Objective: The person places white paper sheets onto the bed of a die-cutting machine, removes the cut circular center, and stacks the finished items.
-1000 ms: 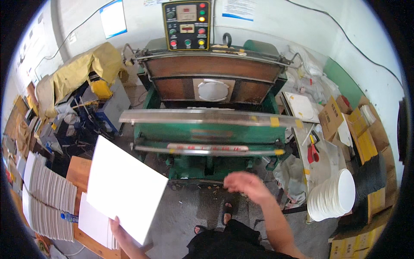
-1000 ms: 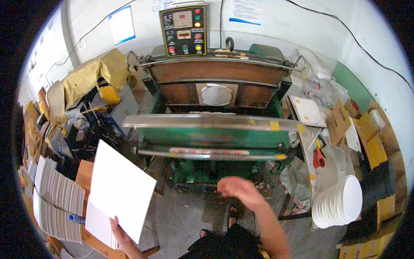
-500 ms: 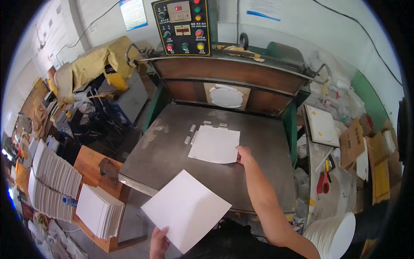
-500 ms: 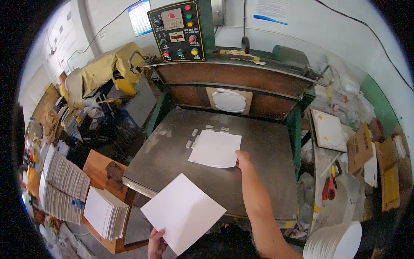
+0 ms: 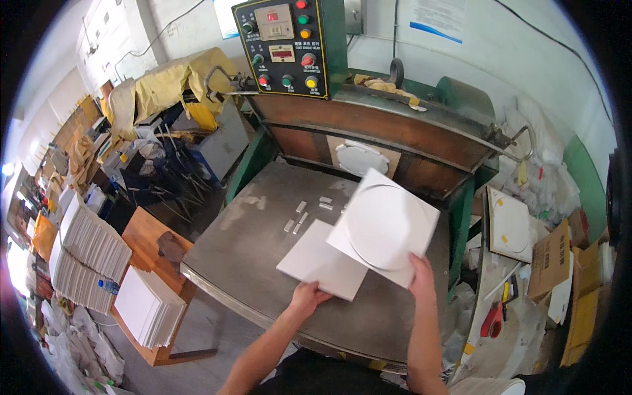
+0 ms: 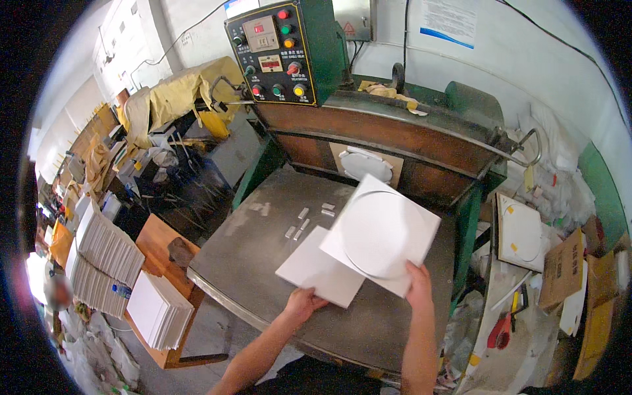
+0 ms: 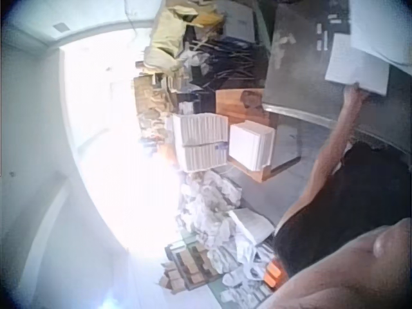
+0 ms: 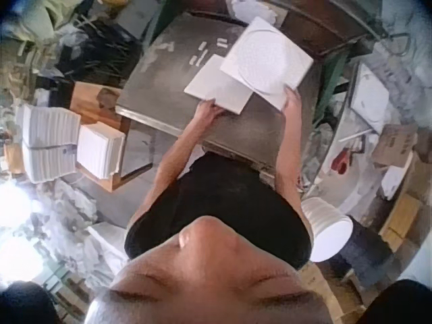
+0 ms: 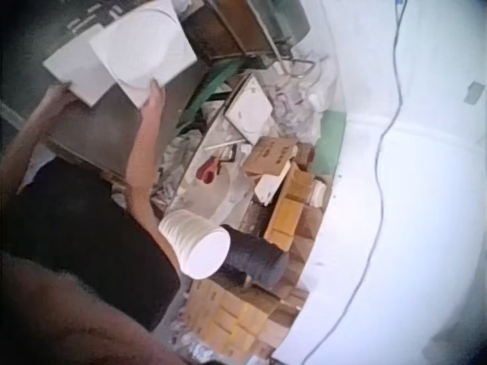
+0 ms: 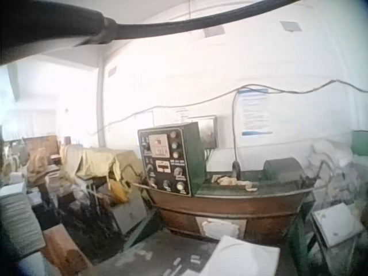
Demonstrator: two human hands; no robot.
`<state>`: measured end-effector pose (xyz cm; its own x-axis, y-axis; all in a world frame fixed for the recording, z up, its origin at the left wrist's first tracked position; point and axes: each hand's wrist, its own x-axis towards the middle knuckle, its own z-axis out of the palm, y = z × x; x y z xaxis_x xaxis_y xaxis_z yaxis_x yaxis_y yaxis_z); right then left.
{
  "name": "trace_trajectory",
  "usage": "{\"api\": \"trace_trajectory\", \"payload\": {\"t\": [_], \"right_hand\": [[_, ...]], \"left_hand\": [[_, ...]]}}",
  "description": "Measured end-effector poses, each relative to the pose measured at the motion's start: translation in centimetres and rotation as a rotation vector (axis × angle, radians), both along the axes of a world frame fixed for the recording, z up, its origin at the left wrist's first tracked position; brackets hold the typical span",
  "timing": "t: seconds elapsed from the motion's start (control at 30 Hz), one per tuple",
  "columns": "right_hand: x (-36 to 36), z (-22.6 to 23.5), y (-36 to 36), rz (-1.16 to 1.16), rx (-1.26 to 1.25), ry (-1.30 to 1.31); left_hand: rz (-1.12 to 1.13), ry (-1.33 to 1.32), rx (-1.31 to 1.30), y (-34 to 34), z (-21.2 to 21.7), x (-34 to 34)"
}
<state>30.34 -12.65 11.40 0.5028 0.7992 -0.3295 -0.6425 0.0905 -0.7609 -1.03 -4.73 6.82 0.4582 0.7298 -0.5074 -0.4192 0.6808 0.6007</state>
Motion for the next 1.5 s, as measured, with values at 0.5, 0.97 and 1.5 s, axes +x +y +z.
{"api": "trace_trajectory", "payload": {"t": [0.5, 0.97, 1.5], "right_hand": [[-11.8, 4.1, -28.0, -0.669, -0.552, -0.379], [-25.1, 9.8, -31.6, -0.876, -0.529, -0.318], [-29.9, 5.4, -39.6, -0.873, -0.223, 0.061]], "left_hand": [[-0.227, 0.949, 1.134, 4.7, -2.8, 9.7], [-0.515, 0.997, 1.438, 6.0, -3.5, 14.2], [-1.361, 0.036, 0.496, -14.5, 9.2, 3.9]]}}
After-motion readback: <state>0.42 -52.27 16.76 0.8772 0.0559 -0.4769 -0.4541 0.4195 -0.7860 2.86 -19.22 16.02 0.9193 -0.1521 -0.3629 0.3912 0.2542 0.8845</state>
